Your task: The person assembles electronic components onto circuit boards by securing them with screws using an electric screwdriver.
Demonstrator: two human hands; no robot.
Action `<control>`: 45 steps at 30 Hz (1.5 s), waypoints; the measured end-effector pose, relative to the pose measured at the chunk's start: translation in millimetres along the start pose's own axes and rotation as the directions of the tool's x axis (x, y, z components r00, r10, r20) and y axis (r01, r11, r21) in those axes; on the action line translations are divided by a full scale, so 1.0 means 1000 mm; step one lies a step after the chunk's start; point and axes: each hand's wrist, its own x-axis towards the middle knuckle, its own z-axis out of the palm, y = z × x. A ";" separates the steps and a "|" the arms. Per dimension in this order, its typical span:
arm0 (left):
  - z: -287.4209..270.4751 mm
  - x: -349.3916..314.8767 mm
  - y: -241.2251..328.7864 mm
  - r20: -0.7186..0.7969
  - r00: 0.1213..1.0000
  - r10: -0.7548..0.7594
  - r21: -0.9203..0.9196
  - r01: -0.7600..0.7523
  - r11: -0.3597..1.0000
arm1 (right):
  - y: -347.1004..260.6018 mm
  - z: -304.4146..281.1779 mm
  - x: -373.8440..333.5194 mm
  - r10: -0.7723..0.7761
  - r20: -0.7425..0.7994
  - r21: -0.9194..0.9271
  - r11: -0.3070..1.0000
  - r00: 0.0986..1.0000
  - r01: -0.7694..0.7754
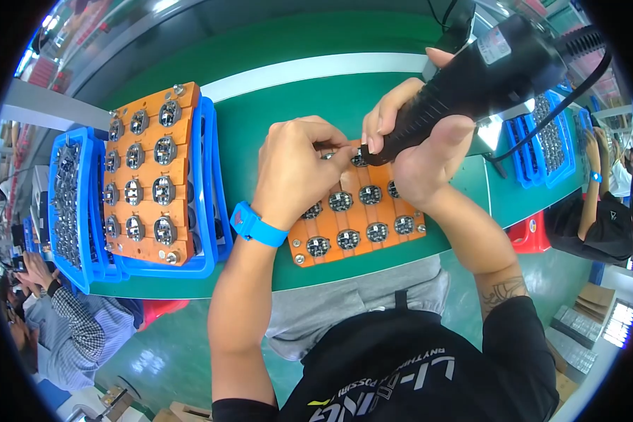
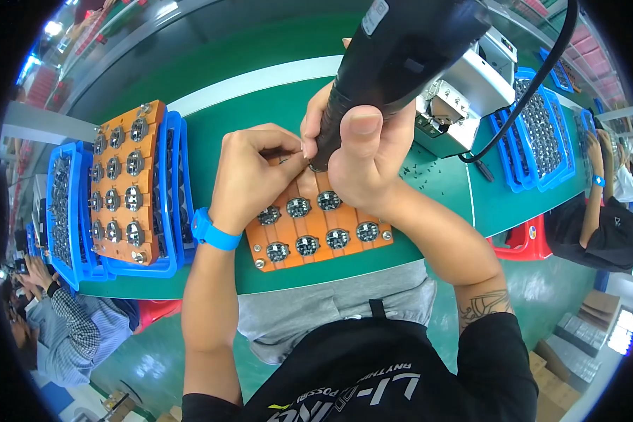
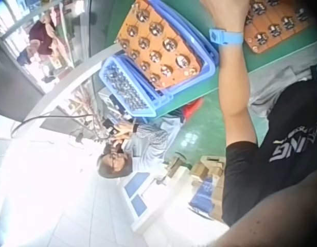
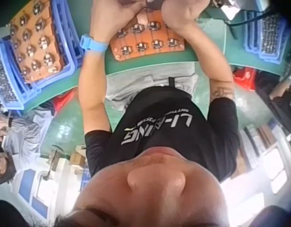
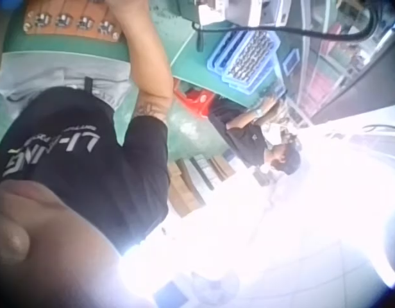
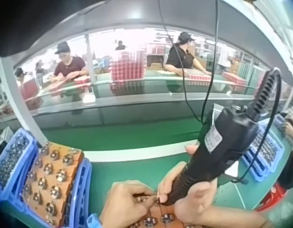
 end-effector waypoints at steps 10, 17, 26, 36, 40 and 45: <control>0.001 0.000 0.001 -0.015 1.000 0.017 0.010 -0.017 1.000 | 0.001 -0.001 0.001 -0.033 0.031 0.007 0.999 0.999 0.032; 0.000 0.000 0.001 -0.012 1.000 0.027 0.027 -0.027 0.999 | 0.003 0.000 -0.001 -0.045 0.072 0.029 0.999 0.996 0.043; -0.003 -0.001 0.005 0.009 0.999 -0.038 -0.058 0.039 0.998 | 0.010 -0.001 0.007 -0.037 0.022 0.069 0.997 0.999 0.036; 0.000 -0.022 -0.011 -0.226 0.971 -0.078 -0.103 0.056 0.993 | -0.049 -0.081 0.050 -0.478 -0.339 -0.255 0.876 0.810 0.410; 0.011 -0.024 -0.019 -0.296 0.948 -0.120 -0.237 0.049 0.970 | -0.060 -0.092 0.048 -0.409 -0.331 -0.422 0.870 0.850 0.255; 0.015 -0.024 -0.019 -0.307 0.940 -0.147 -0.333 0.039 0.942 | -0.043 -0.097 0.045 -0.401 -0.389 -0.371 0.892 0.829 0.257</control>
